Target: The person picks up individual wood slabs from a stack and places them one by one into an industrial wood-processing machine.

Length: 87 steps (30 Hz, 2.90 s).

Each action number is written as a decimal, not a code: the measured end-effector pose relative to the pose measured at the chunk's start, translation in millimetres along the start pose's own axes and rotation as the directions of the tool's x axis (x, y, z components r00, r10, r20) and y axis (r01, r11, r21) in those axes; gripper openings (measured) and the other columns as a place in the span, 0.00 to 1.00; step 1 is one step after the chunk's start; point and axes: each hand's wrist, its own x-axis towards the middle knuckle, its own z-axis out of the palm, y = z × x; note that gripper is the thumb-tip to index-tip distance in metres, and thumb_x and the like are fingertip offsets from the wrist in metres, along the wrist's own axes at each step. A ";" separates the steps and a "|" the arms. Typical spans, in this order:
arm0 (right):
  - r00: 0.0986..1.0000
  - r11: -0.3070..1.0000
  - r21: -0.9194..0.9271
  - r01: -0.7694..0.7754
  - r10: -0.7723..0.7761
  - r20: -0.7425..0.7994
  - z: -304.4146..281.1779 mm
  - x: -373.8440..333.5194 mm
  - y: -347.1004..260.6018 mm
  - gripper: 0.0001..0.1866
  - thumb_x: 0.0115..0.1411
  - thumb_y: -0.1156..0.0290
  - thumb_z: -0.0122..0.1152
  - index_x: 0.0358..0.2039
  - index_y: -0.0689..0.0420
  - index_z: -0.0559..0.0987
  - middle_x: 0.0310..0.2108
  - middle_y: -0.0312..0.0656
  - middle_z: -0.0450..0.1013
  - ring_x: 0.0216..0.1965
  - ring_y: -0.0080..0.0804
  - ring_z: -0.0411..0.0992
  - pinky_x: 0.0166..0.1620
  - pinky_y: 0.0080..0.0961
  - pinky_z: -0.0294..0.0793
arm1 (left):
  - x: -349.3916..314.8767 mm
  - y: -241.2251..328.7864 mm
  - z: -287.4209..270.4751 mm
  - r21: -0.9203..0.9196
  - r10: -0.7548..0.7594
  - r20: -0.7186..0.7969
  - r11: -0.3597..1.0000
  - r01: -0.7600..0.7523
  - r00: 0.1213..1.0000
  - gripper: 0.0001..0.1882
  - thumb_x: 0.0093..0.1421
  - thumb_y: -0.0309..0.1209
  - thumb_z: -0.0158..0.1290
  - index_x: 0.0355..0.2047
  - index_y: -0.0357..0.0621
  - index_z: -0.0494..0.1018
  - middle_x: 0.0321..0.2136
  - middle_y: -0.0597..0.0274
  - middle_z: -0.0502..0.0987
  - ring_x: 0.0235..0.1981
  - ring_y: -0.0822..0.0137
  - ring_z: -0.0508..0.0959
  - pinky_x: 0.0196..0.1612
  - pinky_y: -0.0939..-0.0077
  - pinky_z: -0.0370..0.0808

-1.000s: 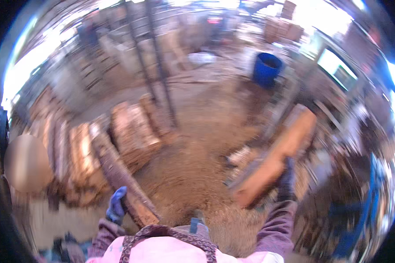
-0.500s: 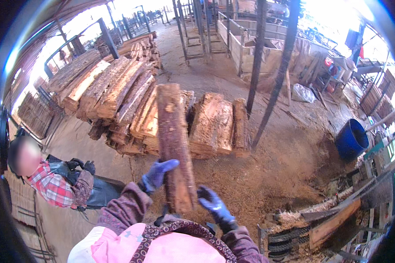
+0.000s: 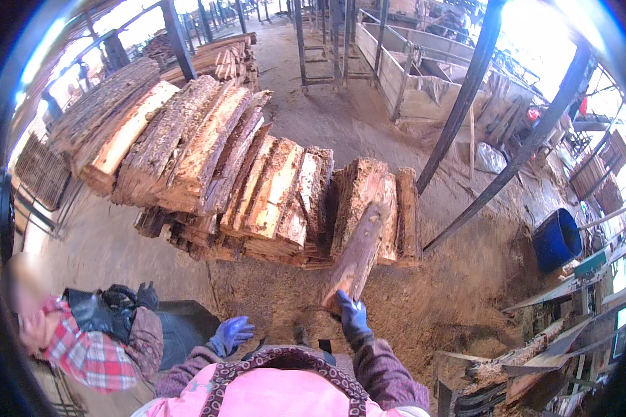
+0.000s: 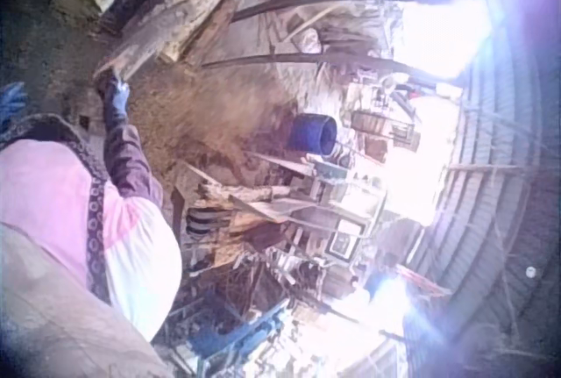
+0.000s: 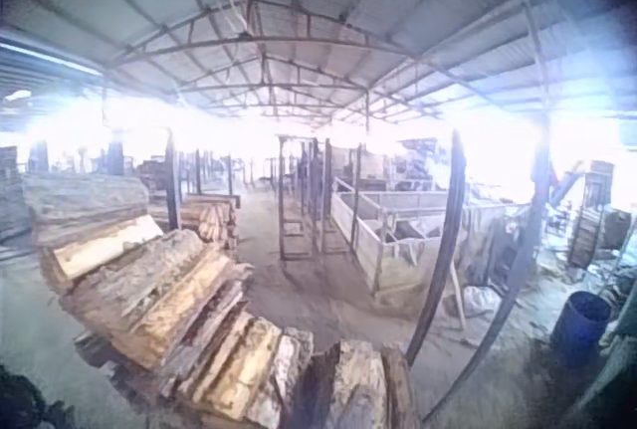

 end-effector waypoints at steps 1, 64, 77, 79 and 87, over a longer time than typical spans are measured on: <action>0.999 0.998 0.052 -0.040 0.040 0.000 21.4 3.2 -16.8 0.21 0.58 0.55 0.63 0.43 0.58 0.79 0.35 0.35 0.75 0.33 0.27 0.74 0.35 0.28 0.77 | 4.3 -8.1 -22.5 -0.067 -0.015 0.008 0.998 0.015 1.000 0.28 0.60 0.55 0.47 0.58 0.61 0.65 0.53 0.58 0.74 0.46 0.59 0.77 0.48 0.62 0.70; 0.247 0.973 0.017 0.229 -0.075 0.966 699.0 -25.0 -377.4 0.26 0.65 0.48 0.49 0.54 0.54 0.70 0.49 0.47 0.72 0.48 0.41 0.72 0.49 0.39 0.74 | -284.6 601.7 -253.2 0.701 0.861 -0.171 -0.236 -0.673 -0.479 0.18 0.59 0.35 0.59 0.44 0.37 0.72 0.40 0.59 0.76 0.44 0.68 0.75 0.50 0.74 0.73; 0.231 0.982 -0.186 0.019 0.176 0.957 765.0 2.2 -358.0 0.43 0.50 0.33 0.59 0.49 0.62 0.70 0.46 0.52 0.74 0.43 0.45 0.75 0.47 0.41 0.77 | -293.5 608.3 -292.3 0.721 0.968 -0.104 -0.084 -0.688 -0.228 0.16 0.62 0.35 0.56 0.47 0.40 0.75 0.42 0.66 0.78 0.44 0.76 0.75 0.50 0.78 0.72; 0.290 0.977 -0.209 0.034 0.190 0.938 769.4 5.7 -359.3 0.44 0.48 0.30 0.59 0.45 0.63 0.72 0.42 0.51 0.75 0.40 0.45 0.76 0.46 0.40 0.77 | -291.8 604.4 -286.6 0.795 0.957 -0.019 -0.160 -0.585 -0.288 0.16 0.62 0.35 0.56 0.48 0.40 0.75 0.43 0.66 0.78 0.45 0.76 0.74 0.51 0.78 0.71; 0.266 0.949 -0.304 0.083 0.273 0.925 763.9 10.7 -360.0 0.47 0.44 0.24 0.55 0.42 0.60 0.76 0.35 0.45 0.77 0.38 0.39 0.76 0.44 0.39 0.78 | -305.1 594.8 -218.9 0.925 0.979 -0.001 -0.076 -0.373 -0.202 0.22 0.59 0.43 0.59 0.49 0.43 0.75 0.43 0.55 0.80 0.42 0.69 0.80 0.47 0.74 0.75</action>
